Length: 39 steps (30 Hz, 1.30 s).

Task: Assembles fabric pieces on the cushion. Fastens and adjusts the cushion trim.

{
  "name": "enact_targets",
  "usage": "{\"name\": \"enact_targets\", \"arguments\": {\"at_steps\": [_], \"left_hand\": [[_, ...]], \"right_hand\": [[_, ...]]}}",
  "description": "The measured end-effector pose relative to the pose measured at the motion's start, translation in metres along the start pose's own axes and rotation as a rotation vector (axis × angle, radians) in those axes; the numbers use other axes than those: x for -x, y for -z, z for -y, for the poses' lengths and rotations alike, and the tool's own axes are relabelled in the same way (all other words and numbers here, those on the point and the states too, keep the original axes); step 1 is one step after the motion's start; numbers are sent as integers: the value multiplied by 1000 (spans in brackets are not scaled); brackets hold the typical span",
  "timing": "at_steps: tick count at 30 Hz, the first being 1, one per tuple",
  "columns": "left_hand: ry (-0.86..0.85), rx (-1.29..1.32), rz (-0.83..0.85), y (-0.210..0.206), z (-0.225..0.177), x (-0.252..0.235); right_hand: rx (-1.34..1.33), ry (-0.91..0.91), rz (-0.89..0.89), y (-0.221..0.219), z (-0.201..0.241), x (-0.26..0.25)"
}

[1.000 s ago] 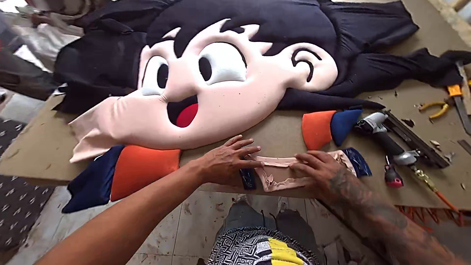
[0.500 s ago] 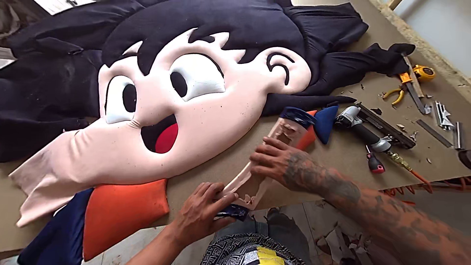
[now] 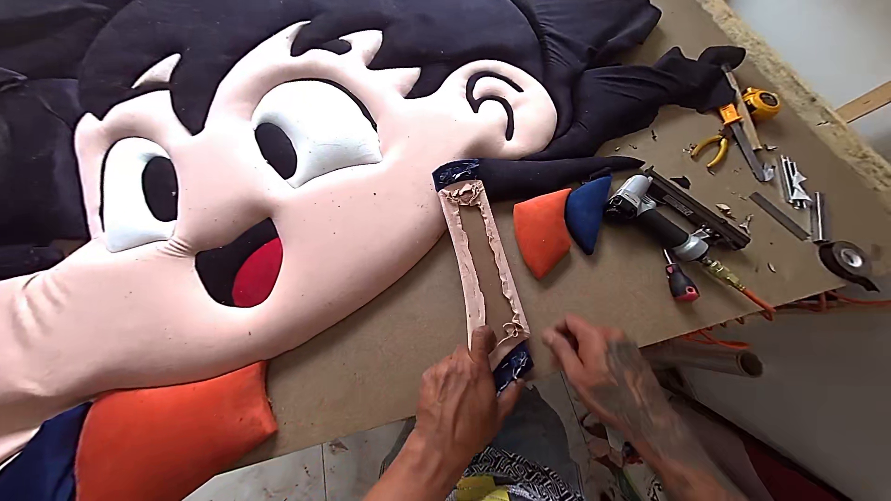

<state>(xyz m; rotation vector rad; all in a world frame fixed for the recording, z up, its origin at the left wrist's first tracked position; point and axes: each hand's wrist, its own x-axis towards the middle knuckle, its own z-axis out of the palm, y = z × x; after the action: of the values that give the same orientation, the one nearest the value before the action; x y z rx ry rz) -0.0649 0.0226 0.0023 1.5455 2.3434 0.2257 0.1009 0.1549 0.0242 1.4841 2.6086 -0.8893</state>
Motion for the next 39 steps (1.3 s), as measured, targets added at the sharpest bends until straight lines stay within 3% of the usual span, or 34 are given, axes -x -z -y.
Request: {"name": "enact_targets", "arguments": {"at_steps": [2, 4, 7, 9, 13, 16, 19, 25, 30, 34, 39], "left_hand": [[14, 56, 75, 3, -13, -5], [-11, 158, 149, 4, -25, -7], [-120, 245, 434, 17, -33, -15], [-237, 169, 553, 39, -33, -29], [-672, -223, 293, 77, -17, -106], [-963, -373, 303, 73, -16, -162], [-1062, -356, 323, 59, -24, -172], [-945, -321, 281, 40, -38, -154], [-603, -185, 151, 23, -29, -101], [-301, -133, 59, 9, -30, -55], [-148, -128, 94, 5, -38, -43]], "right_hand": [[-377, -239, 196, -16, -11, 30], [-679, -311, 176, -31, -10, 45], [-533, -275, 58, -36, -17, 44], [-388, -248, 73, -28, -25, 39], [-322, -189, 145, -2, -46, 31], [-328, -28, 104, 16, -72, 23], [-312, 38, 20, 30, -99, 7], [-380, -3, 9, 42, -128, -20], [-288, 90, -1, 42, -123, -34], [-300, 170, 90, 30, -102, -39], [-233, 222, 57, 16, -78, -43]]}}
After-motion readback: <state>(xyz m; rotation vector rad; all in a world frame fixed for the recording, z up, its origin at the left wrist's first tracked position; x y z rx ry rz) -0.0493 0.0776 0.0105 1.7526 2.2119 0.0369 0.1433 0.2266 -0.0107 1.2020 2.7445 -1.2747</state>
